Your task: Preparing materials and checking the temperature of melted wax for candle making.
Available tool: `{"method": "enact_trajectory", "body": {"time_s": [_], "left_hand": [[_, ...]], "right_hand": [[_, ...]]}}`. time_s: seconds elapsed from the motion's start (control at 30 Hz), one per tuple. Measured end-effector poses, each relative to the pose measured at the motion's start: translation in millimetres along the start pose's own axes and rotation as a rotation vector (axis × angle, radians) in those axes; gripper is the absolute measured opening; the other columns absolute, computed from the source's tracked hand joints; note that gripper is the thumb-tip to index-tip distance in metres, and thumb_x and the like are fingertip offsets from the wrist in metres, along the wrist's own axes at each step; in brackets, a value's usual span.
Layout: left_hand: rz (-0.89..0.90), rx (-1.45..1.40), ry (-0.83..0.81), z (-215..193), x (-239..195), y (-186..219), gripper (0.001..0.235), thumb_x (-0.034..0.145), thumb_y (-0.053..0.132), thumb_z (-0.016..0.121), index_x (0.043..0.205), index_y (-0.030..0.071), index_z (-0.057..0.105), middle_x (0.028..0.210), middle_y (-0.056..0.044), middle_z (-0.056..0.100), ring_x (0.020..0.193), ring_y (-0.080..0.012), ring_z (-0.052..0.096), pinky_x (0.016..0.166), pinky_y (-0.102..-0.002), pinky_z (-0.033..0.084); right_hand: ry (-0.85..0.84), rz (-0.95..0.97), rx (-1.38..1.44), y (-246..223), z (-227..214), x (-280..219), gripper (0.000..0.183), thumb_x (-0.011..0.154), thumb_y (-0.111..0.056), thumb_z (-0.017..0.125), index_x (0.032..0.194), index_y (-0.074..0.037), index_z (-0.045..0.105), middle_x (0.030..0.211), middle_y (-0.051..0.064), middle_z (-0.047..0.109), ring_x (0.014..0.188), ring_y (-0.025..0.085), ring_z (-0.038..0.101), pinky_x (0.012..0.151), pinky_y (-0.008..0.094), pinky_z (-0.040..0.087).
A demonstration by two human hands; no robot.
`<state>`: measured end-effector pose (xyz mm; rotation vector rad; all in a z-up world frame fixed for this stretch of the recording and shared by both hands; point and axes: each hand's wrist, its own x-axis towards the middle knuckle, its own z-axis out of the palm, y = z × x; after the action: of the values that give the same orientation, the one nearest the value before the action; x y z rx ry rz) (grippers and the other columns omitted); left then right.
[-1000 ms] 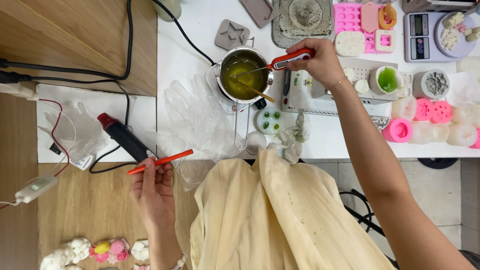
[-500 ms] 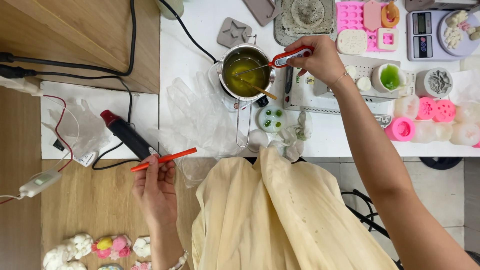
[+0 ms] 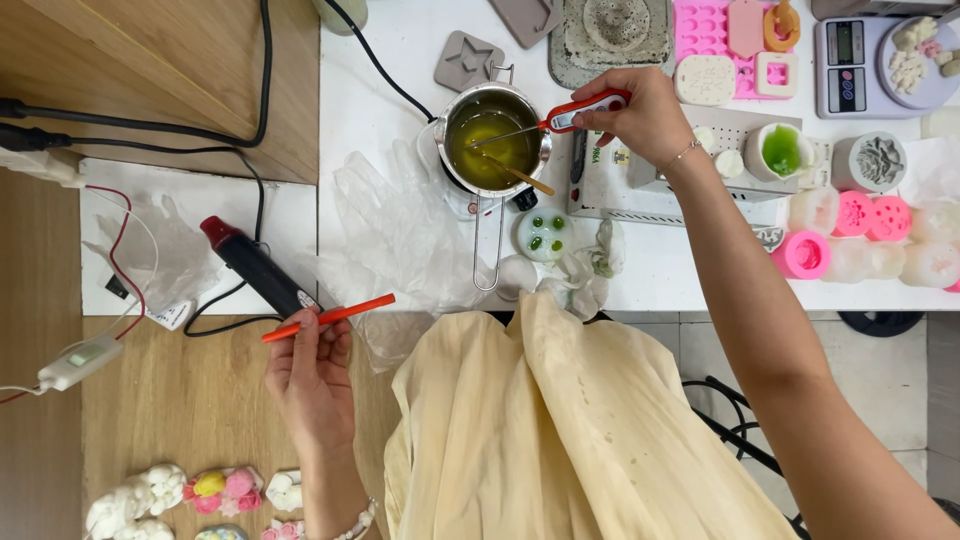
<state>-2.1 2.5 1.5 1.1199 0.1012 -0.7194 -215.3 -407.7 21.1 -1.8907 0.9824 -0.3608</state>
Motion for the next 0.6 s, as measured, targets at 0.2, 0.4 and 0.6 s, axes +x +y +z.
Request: {"method": "enact_trajectory", "body": {"time_s": [0.2, 0.4, 0.6], "left_hand": [[-0.006, 0.069, -0.001, -0.7, 2.6, -3.7, 0.016, 0.105, 0.013, 0.061, 0.116, 0.002, 0.065, 0.104, -0.01, 0.072, 0.089, -0.0156, 0.07, 0.081, -0.026, 0.058], [0.067, 0.394, -0.007, 26.5, 3.5, -4.5, 0.02, 0.102, 0.011, 0.06, 0.12, 0.003, 0.06, 0.108, -0.013, 0.074, 0.094, -0.0165, 0.073, 0.082, -0.027, 0.06], [-0.048, 0.525, -0.272, 36.0, 27.6, -55.0, 0.014, 0.097, 0.002, 0.066, 0.109, -0.004, 0.065, 0.112, -0.013, 0.075, 0.101, -0.0164, 0.073, 0.09, -0.028, 0.06]], "right_hand": [[0.0, -0.004, -0.013, 6.9, -1.5, 1.6, 0.024, 0.087, 0.0, 0.08, 0.11, 0.001, 0.074, 0.098, 0.012, 0.077, 0.083, 0.015, 0.075, 0.061, 0.027, 0.064], [-0.011, -0.012, -0.067, 11.9, -2.3, -0.5, 0.033, 0.085, -0.002, 0.082, 0.116, 0.003, 0.071, 0.097, 0.013, 0.076, 0.082, 0.016, 0.075, 0.063, 0.027, 0.065], [0.002, -0.03, -0.169, 7.3, -0.5, -9.4, 0.029, 0.089, -0.002, 0.081, 0.115, 0.006, 0.071, 0.094, 0.014, 0.077, 0.072, 0.017, 0.073, 0.061, 0.029, 0.061]]}}
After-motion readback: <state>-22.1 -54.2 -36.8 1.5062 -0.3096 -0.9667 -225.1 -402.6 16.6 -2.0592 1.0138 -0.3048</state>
